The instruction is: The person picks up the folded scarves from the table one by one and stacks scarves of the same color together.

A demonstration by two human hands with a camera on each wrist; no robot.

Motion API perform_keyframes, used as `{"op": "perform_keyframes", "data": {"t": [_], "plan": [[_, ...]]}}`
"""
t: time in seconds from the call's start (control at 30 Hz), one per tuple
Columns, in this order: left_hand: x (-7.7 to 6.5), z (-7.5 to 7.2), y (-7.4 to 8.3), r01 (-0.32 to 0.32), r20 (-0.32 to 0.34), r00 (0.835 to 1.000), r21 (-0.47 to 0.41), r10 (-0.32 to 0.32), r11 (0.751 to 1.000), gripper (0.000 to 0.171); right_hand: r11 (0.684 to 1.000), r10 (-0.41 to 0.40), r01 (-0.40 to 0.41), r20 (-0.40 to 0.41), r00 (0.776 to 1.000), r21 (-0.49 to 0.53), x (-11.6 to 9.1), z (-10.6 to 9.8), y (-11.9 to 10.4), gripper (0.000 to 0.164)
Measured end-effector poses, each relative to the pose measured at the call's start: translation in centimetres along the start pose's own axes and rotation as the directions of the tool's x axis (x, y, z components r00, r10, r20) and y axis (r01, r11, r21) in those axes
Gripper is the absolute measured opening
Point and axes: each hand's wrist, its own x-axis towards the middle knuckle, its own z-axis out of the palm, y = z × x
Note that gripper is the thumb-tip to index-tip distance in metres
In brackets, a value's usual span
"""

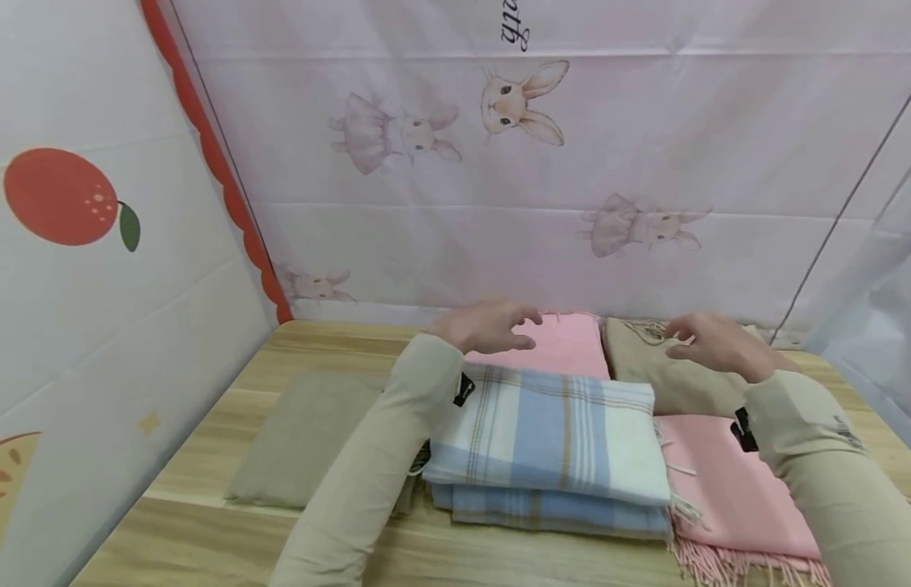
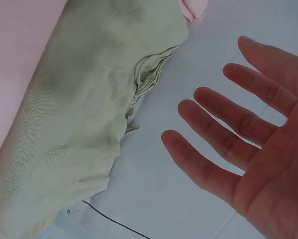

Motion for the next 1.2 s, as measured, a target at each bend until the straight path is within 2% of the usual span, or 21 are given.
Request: {"op": "perform_keyframes", "data": {"t": [0.37,0.57,0.83,1.03,1.2], "plan": [[1.8,0.6,1.5,-0.022,0.001,1.0,-0.019,0.022,1.0,0.044,0.999,0.022,-0.023,-0.025,0.999,-0.033,-0.9,0.2,1.5,0.025],[3.1,1.1,2.5,-0.035,0.013,0.999,-0.034,0.035,0.999,0.044,0.996,0.083,-0.084,-0.023,0.996,-0.042,-1.8,0.3,2.7,0.026],[4.3,1.7,3.5,-0.075,-0.006,0.997,-0.052,0.075,0.996,0.042,0.989,0.14,-0.14,-0.011,0.99,-0.04,-2.6,0.5,4.0,0.029],[4.9,2.2,3.9,-0.082,-0.033,0.996,-0.082,0.08,0.993,0.042,0.986,0.158,-0.16,-0.026,0.987,-0.05,-3.6,0.4,5.0,0.028],[6.0,2.8,4.5,-0.119,-0.038,0.993,-0.103,0.116,0.988,0.038,0.982,0.183,-0.184,-0.027,0.983,-0.045,-4.4,0.5,5.9,0.03]]}}
